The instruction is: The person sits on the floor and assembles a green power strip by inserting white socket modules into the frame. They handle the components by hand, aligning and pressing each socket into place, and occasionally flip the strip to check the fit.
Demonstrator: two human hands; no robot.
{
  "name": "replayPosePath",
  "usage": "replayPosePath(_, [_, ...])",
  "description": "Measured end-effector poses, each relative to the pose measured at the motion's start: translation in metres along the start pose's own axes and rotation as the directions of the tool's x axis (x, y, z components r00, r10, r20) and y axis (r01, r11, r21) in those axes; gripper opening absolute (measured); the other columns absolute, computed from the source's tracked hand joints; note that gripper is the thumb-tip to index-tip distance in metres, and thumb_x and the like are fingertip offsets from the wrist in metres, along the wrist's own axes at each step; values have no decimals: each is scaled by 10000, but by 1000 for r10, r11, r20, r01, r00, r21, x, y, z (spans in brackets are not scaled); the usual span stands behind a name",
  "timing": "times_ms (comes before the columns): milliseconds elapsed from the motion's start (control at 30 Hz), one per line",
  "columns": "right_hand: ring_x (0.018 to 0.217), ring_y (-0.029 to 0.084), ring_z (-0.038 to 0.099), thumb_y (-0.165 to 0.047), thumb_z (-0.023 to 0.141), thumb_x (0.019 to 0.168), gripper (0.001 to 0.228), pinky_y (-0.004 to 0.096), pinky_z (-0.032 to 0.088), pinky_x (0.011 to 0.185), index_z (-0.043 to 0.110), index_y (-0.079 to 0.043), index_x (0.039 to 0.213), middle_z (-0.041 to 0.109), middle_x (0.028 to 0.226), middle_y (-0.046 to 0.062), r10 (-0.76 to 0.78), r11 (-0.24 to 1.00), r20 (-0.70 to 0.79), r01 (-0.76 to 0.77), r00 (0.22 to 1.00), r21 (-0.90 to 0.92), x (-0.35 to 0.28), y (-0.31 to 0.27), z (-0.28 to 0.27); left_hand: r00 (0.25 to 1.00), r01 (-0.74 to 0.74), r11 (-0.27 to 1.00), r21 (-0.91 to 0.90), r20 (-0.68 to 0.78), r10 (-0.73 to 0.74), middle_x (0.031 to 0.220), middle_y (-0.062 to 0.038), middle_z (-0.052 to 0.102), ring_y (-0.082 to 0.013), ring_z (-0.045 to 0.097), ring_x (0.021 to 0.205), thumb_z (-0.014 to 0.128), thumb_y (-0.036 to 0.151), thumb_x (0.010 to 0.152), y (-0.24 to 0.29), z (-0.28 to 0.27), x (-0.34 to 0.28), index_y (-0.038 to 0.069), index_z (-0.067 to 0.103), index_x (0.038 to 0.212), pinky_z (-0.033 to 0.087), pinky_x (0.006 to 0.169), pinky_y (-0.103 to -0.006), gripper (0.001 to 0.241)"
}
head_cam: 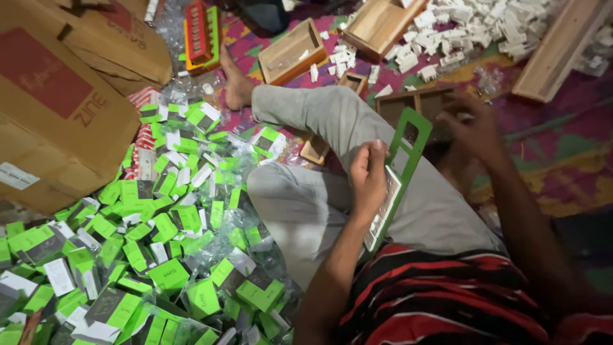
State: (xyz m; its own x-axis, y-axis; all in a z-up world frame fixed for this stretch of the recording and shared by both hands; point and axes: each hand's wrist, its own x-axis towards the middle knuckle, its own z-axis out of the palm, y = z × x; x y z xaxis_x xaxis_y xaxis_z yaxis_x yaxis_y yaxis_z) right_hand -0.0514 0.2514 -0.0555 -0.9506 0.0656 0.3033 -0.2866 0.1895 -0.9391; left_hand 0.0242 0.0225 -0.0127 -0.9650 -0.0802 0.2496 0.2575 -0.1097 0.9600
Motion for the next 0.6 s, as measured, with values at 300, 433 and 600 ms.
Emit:
replayPosePath(300, [1313,377,521,-222,812,862,523,509,391,1146,652,-29,1322,590,1373,201,-515,702,254,573,819,-423,-51,-164,-3,963,-265,949,173,91,253,1254,-47,579,-120,571,1073,547,249,1166,7,0,0,-32,661,1091,482,930,-251,313])
replayPosePath(433, [1402,427,400,-237,820,837,485,539,323,1168,706,-91,1286,466,1525,226,-481,687,303,568,823,-452,-57,-189,16,995,-91,995,-46,45,93,1291,-41,537,-75,563,1029,550,203,1120,13,-7,0,-27,655,1136,501,837,-228,254])
replayPosePath(600, [1376,407,482,-207,804,898,338,528,364,1163,734,-138,1221,521,1472,218,-424,758,258,496,868,-424,-64,-171,33,986,-117,993,-10,121,117,1367,-36,525,-44,569,914,564,176,1109,15,-7,-1,-20,667,1056,496,784,-217,227])
